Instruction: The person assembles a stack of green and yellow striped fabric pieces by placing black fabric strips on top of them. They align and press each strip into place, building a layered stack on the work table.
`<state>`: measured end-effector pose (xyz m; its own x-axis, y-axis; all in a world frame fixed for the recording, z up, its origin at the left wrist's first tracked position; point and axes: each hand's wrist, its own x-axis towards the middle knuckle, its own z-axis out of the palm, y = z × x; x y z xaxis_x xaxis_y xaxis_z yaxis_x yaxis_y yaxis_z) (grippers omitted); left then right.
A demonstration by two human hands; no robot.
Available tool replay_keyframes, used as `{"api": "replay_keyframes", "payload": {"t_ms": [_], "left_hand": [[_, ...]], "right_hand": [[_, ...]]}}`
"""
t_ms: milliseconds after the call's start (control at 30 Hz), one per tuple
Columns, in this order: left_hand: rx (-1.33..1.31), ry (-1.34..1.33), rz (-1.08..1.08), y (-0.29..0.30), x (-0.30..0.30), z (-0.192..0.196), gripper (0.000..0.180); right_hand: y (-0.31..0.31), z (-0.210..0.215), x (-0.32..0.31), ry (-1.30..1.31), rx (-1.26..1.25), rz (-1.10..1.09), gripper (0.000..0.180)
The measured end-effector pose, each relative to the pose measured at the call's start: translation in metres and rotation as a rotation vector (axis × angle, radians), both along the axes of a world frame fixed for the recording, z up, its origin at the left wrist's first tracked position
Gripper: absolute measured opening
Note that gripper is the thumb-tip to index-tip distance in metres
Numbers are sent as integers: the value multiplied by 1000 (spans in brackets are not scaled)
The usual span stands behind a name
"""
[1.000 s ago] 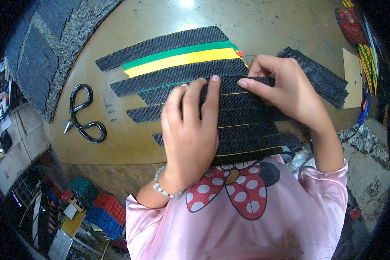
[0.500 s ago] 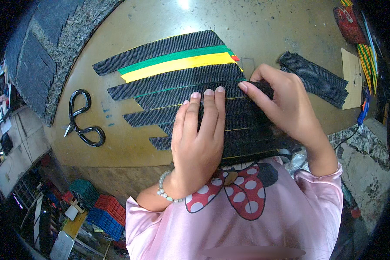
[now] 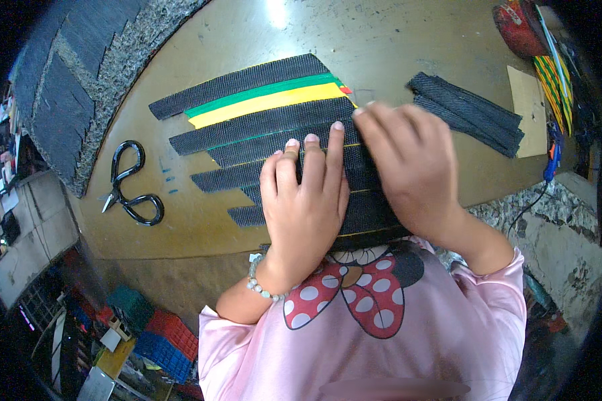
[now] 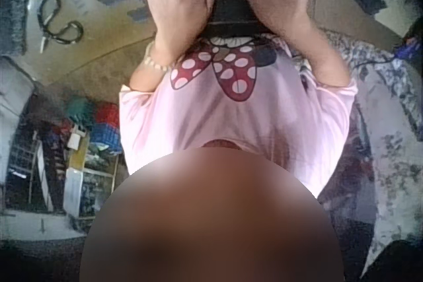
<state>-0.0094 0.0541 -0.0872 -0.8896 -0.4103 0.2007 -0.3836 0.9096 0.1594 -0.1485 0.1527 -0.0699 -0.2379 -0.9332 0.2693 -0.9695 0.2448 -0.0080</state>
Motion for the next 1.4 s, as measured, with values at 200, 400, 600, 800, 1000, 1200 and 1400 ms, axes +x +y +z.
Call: {"api": "replay_keyframes", "payload": {"t_ms": [200, 400, 600, 800, 1000, 1200, 1400], "left_hand": [[47, 56, 8, 9, 5, -1, 44], [97, 126, -46, 15, 9, 11, 40], [385, 331, -293, 11, -38, 14, 34], [67, 228, -351, 23, -83, -5, 47], [-9, 156, -289, 25, -80, -16, 53], [435, 305, -338, 6, -63, 14, 57], [1320, 279, 102, -18, 22, 53, 27]], "right_hand": [[14, -4, 6, -199, -8, 85, 33], [36, 5, -65, -290, -242, -281, 28], [44, -10, -86, -379, -197, -199, 27], [60, -27, -112, -825, -350, -262, 18], [123, 33, -145, -1277, -1163, -546, 21], [133, 95, -72, -561, -541, -458, 39], [29, 73, -2, -1300, 108, -9, 47]]}}
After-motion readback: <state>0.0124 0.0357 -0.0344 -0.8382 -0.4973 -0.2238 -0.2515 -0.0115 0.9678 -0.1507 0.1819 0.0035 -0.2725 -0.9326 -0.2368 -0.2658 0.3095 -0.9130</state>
